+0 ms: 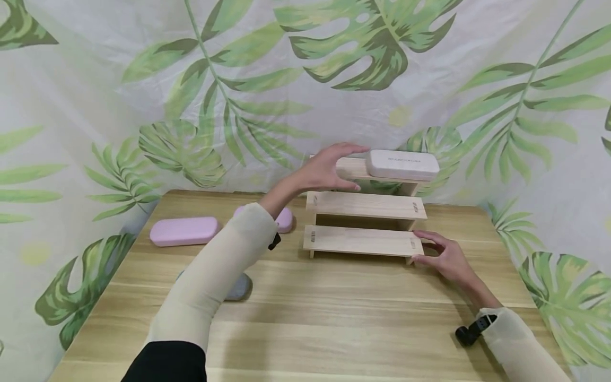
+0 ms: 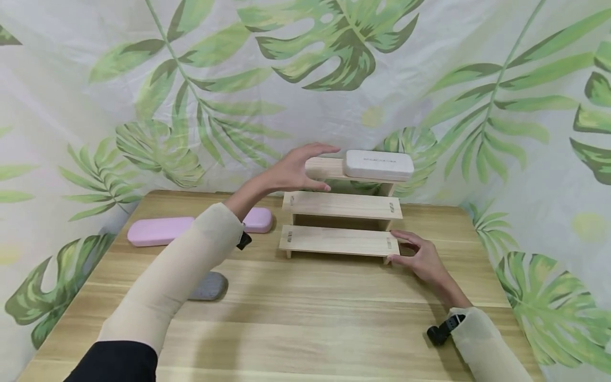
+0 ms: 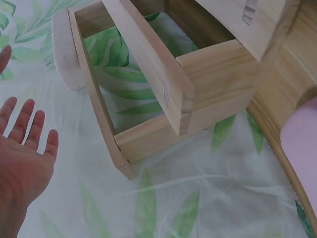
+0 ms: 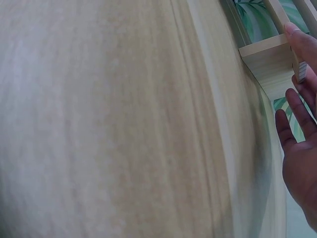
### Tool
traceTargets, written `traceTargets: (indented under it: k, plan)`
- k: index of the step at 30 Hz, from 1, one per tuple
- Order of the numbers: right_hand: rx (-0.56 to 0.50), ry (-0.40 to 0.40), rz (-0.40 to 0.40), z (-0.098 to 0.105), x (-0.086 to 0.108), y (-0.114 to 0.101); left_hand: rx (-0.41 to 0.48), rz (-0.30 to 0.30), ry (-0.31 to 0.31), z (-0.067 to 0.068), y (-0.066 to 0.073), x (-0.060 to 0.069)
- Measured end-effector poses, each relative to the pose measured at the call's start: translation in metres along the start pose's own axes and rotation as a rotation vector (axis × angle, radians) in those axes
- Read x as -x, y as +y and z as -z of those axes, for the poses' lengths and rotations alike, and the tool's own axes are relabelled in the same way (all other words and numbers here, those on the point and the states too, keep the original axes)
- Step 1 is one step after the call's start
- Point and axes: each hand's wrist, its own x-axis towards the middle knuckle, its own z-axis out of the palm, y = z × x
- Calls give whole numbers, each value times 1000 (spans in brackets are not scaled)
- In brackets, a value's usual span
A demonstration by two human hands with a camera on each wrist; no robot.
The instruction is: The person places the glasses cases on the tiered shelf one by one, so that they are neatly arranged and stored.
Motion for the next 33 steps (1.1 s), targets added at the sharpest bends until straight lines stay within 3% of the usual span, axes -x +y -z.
traceTargets:
  k: [16,24,29,33]
  plan:
    - [15,8,-3,3,3,0,10,-86,-8,11,16,44]
    - [18,7,-10,4,4,-1,-18,-106,-54,15,20,66]
    - [23,1,-6,4,2,0,-35,-90,-72,18,23,83]
    - [11,-11,-6,2,0,0,-55,-42,-83,21,25,102]
